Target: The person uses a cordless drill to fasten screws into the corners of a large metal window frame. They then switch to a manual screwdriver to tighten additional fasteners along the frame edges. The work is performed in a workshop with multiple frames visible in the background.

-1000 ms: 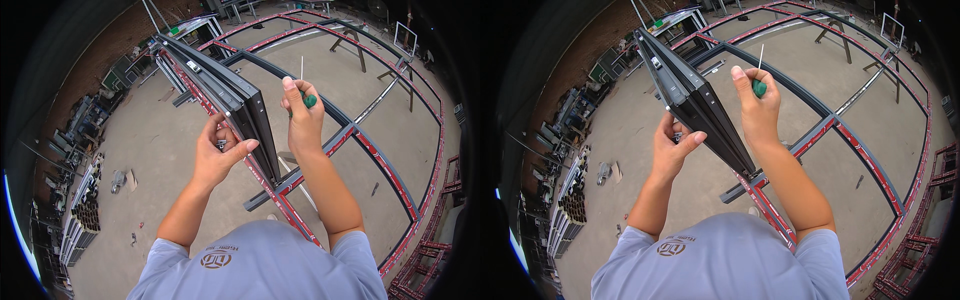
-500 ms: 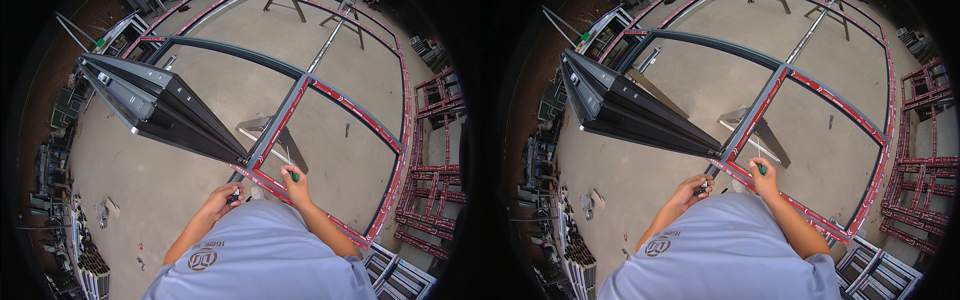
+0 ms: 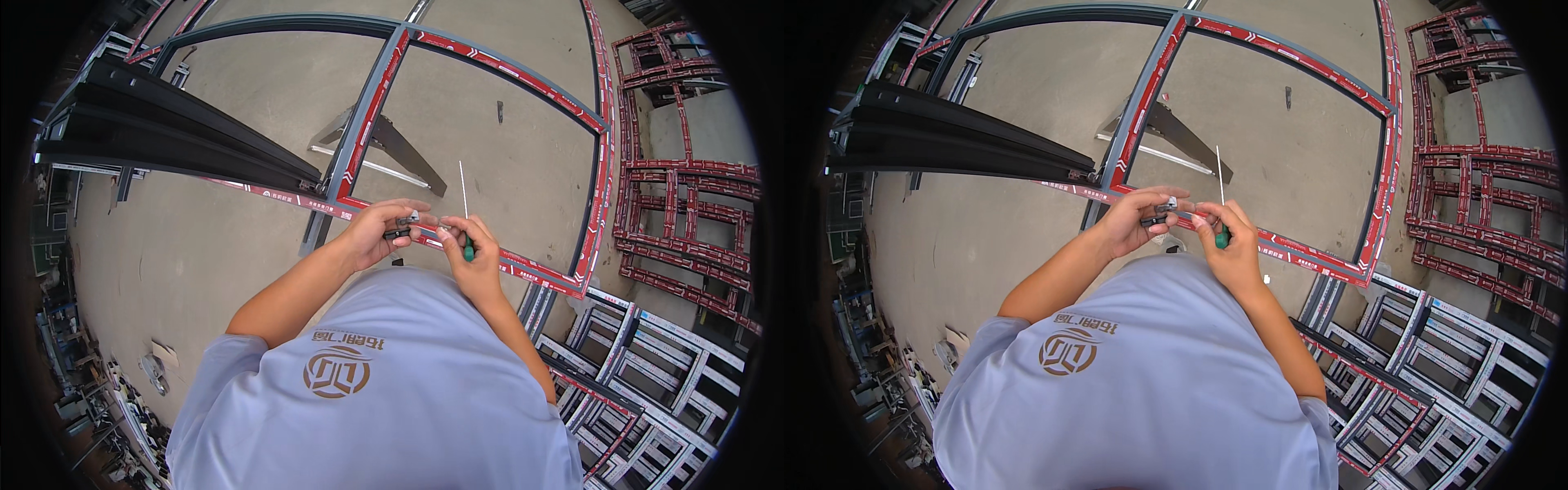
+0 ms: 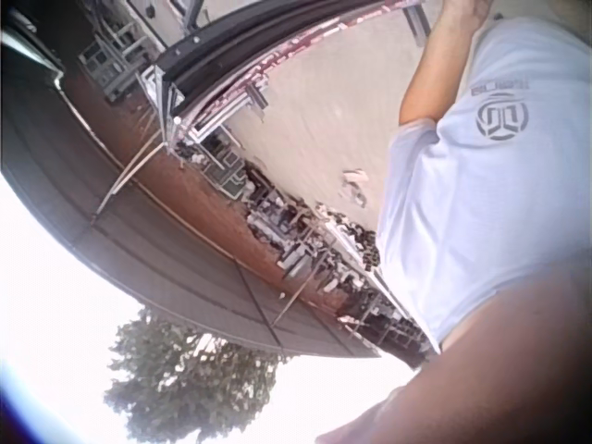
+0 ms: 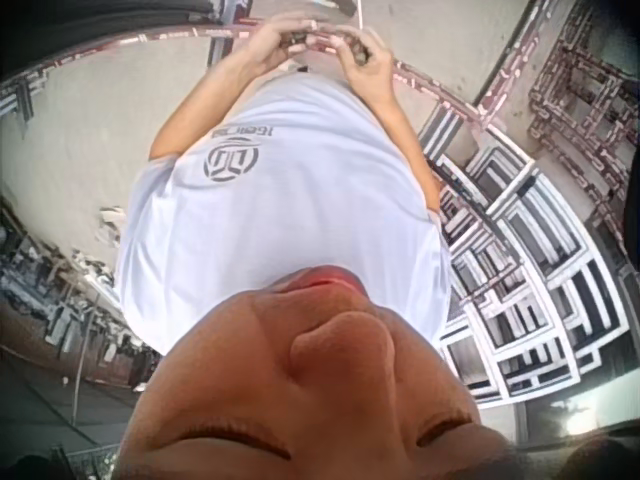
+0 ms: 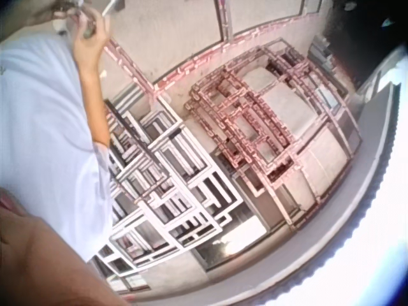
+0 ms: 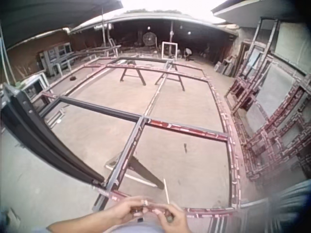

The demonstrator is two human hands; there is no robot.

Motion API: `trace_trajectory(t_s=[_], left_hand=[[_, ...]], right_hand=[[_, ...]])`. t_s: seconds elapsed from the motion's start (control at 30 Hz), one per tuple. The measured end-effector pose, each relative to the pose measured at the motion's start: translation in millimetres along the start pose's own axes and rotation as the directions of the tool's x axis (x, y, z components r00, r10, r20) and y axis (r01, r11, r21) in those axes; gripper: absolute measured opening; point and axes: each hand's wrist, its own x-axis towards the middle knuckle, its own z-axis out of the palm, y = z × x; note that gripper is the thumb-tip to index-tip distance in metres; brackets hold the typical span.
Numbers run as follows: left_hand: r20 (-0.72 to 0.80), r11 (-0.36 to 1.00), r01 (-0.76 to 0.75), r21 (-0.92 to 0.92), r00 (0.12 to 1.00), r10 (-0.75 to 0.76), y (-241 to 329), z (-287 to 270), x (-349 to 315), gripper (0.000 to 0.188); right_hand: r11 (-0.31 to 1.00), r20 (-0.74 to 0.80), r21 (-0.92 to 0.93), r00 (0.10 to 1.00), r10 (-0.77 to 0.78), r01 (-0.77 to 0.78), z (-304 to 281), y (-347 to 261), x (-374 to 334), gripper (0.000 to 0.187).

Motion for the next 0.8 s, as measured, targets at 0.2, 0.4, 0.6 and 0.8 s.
trace_trajectory(t_s=[0.2,0.4,0.6,0.8], left_hand=[[0.128,0.974,0.026,0.226,0.990,-0.056,-64.2,48.3,22.3,0.035],[0.041,0.942,0.041,0.334,0.997,-0.058,-153.0,105.4,26.5,0.031],[0.045,0.918,0.050,0.393,0.996,-0.074,-208.0,156.7,27.4,0.036],[0.125,0.859,0.040,0.510,0.985,-0.120,-220.9,200.6,48.8,0.024]], right_hand=[[0.999,-0.046,-0.020,0.998,-0.048,0.048,-49.9,27.3,-55.8,0.025],[0.998,-0.048,-0.028,0.998,-0.052,0.050,-118.4,55.5,-125.5,0.037],[0.999,-0.085,0.003,0.995,-0.048,0.048,-174.6,76.4,-175.5,0.035],[0.995,-0.181,0.027,0.979,-0.091,0.098,-218.6,82.3,-191.4,0.026]])
